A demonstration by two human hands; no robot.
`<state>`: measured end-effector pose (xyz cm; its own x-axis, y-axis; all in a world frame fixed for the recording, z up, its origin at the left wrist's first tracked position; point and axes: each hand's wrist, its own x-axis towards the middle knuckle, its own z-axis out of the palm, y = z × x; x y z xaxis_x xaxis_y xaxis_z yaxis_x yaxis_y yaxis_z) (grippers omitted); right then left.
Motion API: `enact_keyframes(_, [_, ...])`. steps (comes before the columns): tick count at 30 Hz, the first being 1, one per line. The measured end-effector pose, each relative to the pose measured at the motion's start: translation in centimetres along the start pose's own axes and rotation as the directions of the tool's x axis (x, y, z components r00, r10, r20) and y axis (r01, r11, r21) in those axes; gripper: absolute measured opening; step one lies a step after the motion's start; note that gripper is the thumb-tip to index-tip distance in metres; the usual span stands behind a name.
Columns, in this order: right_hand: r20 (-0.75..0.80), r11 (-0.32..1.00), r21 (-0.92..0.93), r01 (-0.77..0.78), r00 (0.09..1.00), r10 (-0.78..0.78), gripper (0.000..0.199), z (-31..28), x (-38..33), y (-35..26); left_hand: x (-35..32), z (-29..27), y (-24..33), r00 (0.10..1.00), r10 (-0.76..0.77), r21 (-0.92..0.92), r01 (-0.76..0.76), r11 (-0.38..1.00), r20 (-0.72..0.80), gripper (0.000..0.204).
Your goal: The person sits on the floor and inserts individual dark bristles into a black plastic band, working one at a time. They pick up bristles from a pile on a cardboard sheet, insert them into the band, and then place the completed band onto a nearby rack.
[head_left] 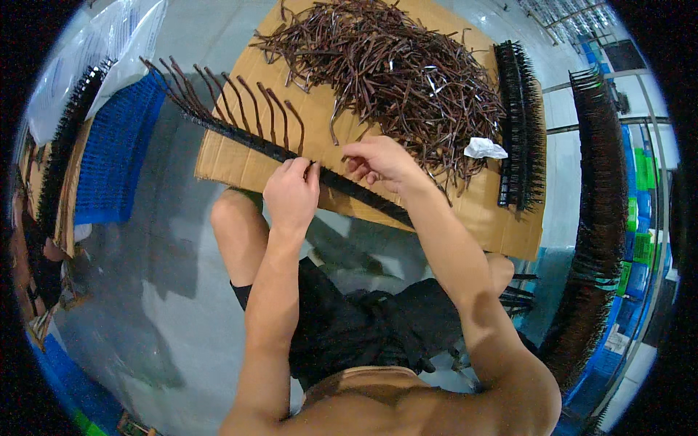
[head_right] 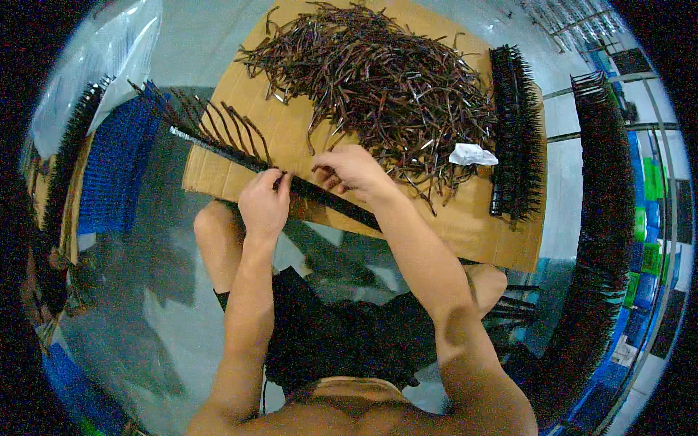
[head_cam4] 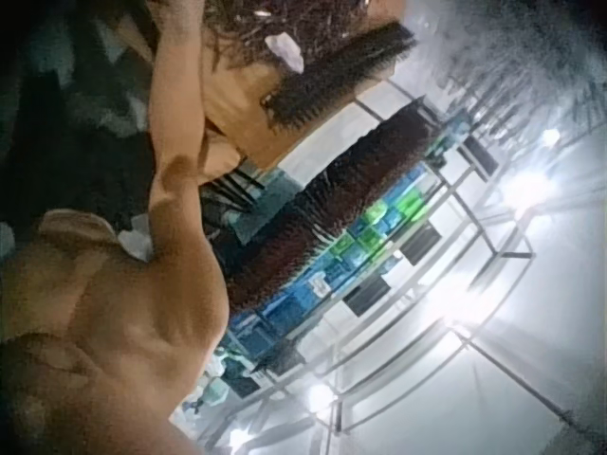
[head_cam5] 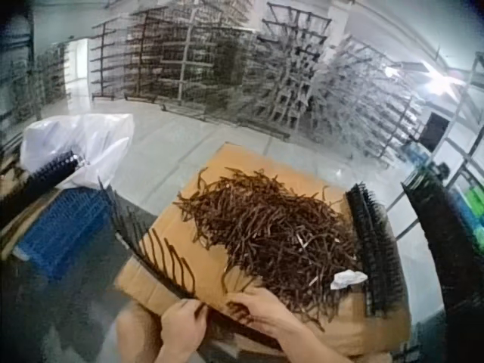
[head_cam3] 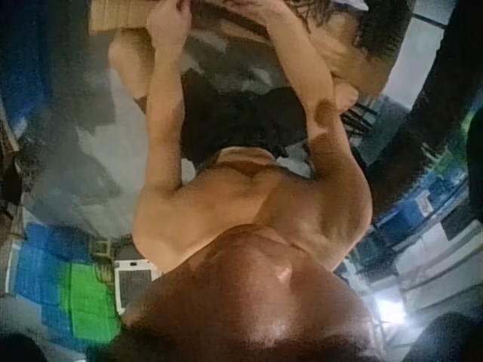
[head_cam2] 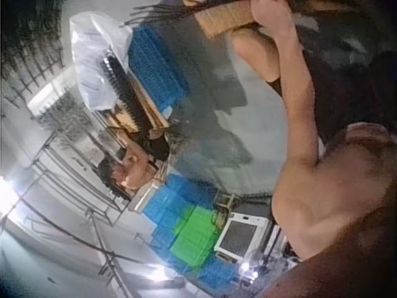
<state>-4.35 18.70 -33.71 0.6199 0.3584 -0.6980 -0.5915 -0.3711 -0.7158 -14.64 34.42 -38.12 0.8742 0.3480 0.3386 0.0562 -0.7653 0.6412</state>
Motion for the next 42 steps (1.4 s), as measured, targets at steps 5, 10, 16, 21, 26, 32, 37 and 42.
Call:
enact_keyframes(5, [-0.196,0.929,-0.021,0.370,0.910,-0.366,0.016,3.0,-0.6,0.7,-0.1,-0.3,0.4,1.000,-0.003,-0.037,0.004,0.999,0.026,0.011])
enact_keyframes(10, [-0.253,0.762,-0.228,0.606,0.719,-0.647,0.025,4.8,1.2,2.9,0.0,-0.1,0.3,1.000,0.028,-0.049,-0.028,0.998,-0.004,0.009])
enact_keyframes(16, [-0.197,0.700,-0.354,0.620,0.682,-0.704,0.024,5.7,-0.2,2.4,0.0,-0.2,0.3,0.999,0.021,0.001,-0.021,1.000,0.045,0.010])
enact_keyframes(21, [0.150,0.535,-0.603,0.591,0.744,-0.652,0.024,4.4,-0.2,0.3,-0.4,0.1,-0.3,1.000,-0.008,0.022,0.007,1.000,0.024,0.010])
enact_keyframes(26, [0.308,0.023,-0.884,0.468,0.618,-0.723,0.028,0.2,5.5,-2.3,0.7,-0.4,0.0,0.977,-0.212,0.088,0.210,0.974,0.016,0.019])
enact_keyframes(32, [0.485,-0.468,-0.860,0.202,0.606,-0.630,0.018,1.9,7.9,-1.4,0.3,-0.4,0.0,0.986,-0.157,-0.139,0.163,0.977,0.057,0.019])
enact_keyframes(37, [0.408,-0.240,-0.878,0.413,0.385,-0.828,0.020,0.7,6.3,-2.0,-0.1,0.0,-0.2,0.990,-0.093,-0.046,0.098,0.994,0.105,0.020])
enact_keyframes(42, [-0.009,0.313,-0.803,0.507,0.514,-0.858,0.020,1.3,4.9,-0.4,0.0,0.4,0.0,0.997,-0.042,0.015,0.041,0.999,0.060,0.018])
